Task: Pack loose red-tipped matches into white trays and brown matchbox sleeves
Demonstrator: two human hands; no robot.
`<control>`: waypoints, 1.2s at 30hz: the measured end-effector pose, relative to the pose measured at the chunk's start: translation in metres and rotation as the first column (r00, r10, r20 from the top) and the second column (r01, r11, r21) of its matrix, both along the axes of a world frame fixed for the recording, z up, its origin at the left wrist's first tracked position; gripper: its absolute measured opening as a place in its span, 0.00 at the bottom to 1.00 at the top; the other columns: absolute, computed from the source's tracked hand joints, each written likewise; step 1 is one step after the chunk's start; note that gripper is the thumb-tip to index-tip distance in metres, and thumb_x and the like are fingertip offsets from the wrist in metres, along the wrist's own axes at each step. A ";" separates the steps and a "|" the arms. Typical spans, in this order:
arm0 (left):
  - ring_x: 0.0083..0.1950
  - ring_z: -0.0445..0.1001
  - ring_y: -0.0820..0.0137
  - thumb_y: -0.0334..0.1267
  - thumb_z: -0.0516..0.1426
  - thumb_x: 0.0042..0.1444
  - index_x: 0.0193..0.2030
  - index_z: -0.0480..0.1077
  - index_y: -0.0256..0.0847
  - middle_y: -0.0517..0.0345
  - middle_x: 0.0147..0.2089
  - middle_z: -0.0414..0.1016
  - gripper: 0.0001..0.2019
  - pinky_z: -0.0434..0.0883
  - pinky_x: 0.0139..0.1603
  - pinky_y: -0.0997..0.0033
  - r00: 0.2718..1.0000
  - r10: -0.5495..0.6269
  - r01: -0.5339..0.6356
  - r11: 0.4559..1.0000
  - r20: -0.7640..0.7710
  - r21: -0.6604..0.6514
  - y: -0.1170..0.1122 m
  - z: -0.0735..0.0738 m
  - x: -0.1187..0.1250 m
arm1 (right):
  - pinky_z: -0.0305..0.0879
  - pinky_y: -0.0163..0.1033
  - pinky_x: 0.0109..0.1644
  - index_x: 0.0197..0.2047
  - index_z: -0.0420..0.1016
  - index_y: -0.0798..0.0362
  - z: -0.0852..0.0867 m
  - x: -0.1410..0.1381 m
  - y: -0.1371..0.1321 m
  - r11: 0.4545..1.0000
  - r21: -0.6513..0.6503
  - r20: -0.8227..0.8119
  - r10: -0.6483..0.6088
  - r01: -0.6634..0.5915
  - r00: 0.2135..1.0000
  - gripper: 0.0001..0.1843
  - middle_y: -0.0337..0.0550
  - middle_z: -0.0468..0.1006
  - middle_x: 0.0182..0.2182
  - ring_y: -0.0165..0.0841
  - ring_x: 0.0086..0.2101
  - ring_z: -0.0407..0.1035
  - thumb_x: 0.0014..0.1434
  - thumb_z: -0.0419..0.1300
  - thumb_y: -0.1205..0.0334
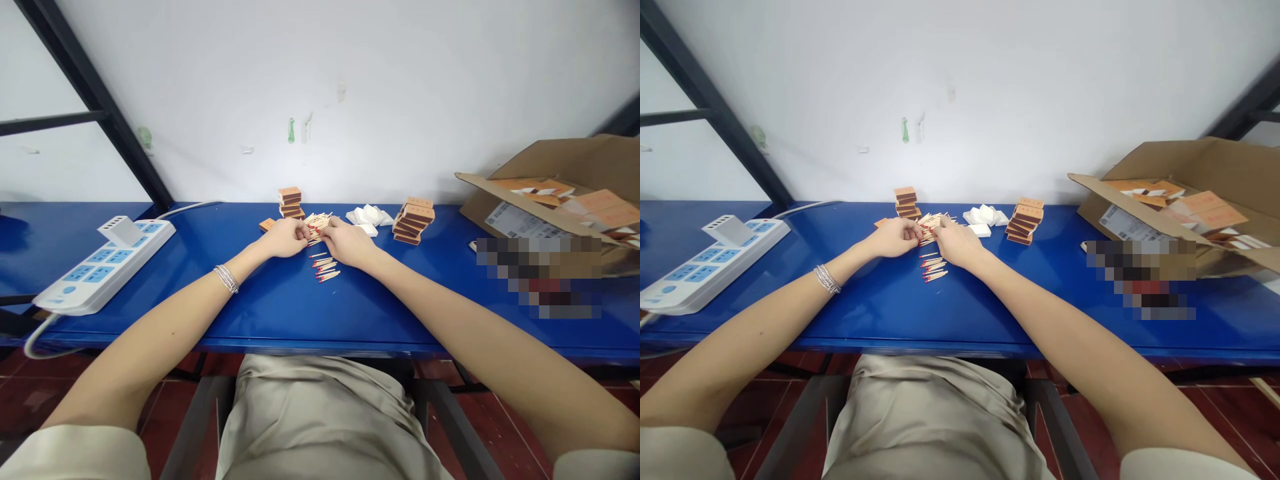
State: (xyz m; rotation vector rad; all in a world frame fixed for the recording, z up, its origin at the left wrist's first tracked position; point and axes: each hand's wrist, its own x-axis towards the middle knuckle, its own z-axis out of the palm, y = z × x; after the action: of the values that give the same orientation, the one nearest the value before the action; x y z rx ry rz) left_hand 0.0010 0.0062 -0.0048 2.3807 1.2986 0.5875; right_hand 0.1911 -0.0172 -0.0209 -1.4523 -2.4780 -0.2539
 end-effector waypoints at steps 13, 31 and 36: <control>0.26 0.70 0.75 0.27 0.55 0.44 0.32 0.74 0.38 0.61 0.26 0.75 0.09 0.66 0.30 0.75 1.000 0.010 -0.010 1.000 -0.001 -0.005 -0.001 0.002 0.000 | 0.55 0.39 0.33 0.41 0.76 0.53 0.003 0.010 0.002 0.997 -0.051 -0.103 0.057 -0.063 0.993 0.14 0.50 0.71 0.44 0.37 0.38 0.68 0.65 0.49 0.60; 0.27 0.71 0.74 0.28 0.55 0.43 0.32 0.74 0.38 0.60 0.27 0.76 0.09 0.66 0.30 0.75 1.000 0.005 -0.005 1.000 0.004 -0.007 -0.001 0.002 0.000 | 0.59 0.37 0.39 0.33 0.76 0.55 0.008 0.013 -0.002 0.956 -0.111 -0.323 0.225 -0.273 0.919 0.07 0.46 0.77 0.33 0.33 0.34 0.67 0.57 0.56 0.66; 0.26 0.70 0.74 0.27 0.55 0.44 0.31 0.74 0.37 0.61 0.25 0.75 0.08 0.66 0.31 0.75 1.000 0.012 -0.012 1.000 -0.007 -0.001 -0.002 0.003 0.000 | 0.58 0.35 0.36 0.32 0.77 0.54 0.006 0.015 -0.002 0.949 -0.137 -0.375 0.216 -0.285 0.901 0.07 0.41 0.77 0.28 0.31 0.28 0.66 0.55 0.57 0.67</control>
State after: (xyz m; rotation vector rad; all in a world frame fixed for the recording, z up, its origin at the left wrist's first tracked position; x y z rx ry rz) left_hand 0.0011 0.0043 -0.0017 2.3779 1.3160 0.5826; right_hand 0.2057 -0.0188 -0.0146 -1.1002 -2.3955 0.2815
